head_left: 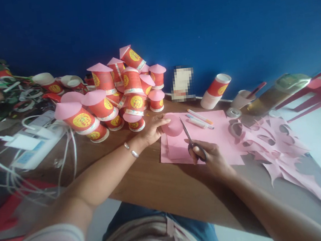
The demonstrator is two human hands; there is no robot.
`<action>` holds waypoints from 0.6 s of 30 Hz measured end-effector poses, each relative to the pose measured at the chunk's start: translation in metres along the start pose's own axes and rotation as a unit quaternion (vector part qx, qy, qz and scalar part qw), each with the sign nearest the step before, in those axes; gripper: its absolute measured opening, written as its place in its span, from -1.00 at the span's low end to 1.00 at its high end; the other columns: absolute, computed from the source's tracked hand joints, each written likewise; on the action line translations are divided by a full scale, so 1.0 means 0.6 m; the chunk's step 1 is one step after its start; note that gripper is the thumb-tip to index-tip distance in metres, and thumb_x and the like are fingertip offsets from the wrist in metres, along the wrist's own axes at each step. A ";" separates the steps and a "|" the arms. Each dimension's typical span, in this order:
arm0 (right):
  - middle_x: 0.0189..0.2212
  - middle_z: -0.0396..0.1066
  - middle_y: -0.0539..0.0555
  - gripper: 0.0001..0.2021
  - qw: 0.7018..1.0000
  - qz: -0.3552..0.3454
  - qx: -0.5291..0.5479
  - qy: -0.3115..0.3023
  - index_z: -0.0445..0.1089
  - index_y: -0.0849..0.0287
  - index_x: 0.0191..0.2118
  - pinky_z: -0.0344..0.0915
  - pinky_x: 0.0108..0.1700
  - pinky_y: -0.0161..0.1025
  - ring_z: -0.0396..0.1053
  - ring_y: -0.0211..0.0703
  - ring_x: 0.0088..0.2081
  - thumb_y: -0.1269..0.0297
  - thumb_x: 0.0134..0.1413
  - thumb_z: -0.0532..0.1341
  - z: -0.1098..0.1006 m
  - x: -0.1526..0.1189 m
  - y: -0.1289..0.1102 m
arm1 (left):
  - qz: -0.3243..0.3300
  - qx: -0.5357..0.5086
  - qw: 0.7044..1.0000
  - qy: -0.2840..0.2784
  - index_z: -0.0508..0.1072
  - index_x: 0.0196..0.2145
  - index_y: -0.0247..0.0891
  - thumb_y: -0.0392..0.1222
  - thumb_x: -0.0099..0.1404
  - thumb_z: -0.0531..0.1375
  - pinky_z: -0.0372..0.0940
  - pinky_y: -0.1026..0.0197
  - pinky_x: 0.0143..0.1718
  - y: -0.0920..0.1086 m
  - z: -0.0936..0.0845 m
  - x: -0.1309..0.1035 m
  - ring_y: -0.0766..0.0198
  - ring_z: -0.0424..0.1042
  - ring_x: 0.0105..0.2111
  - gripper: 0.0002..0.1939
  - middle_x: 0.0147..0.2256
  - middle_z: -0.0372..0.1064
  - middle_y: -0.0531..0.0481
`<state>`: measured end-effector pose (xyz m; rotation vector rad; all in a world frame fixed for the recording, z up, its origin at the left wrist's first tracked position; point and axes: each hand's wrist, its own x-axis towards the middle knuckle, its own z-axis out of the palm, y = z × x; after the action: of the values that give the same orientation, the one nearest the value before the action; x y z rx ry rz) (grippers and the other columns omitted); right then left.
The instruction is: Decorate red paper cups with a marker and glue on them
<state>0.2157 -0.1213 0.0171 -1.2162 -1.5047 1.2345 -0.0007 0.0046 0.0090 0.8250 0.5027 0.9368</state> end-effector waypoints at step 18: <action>-0.62 0.27 -0.07 -0.48 0.999 0.032 0.008 0.017 0.58 0.24 0.00 0.23 -0.40 -0.24 0.22 -0.26 -0.53 -0.14 0.22 0.26 0.004 -0.003 -0.007 | 0.017 0.015 1.000 0.011 0.49 -0.44 -0.33 -0.19 0.09 0.47 0.24 0.33 -0.40 -0.004 -0.005 0.005 0.42 0.35 -0.45 -0.76 -0.45 0.40 0.08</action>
<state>0.2132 -0.1235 0.0208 -1.2778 -1.4395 1.2596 -0.0001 0.0075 0.0053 0.8528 0.5249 0.9723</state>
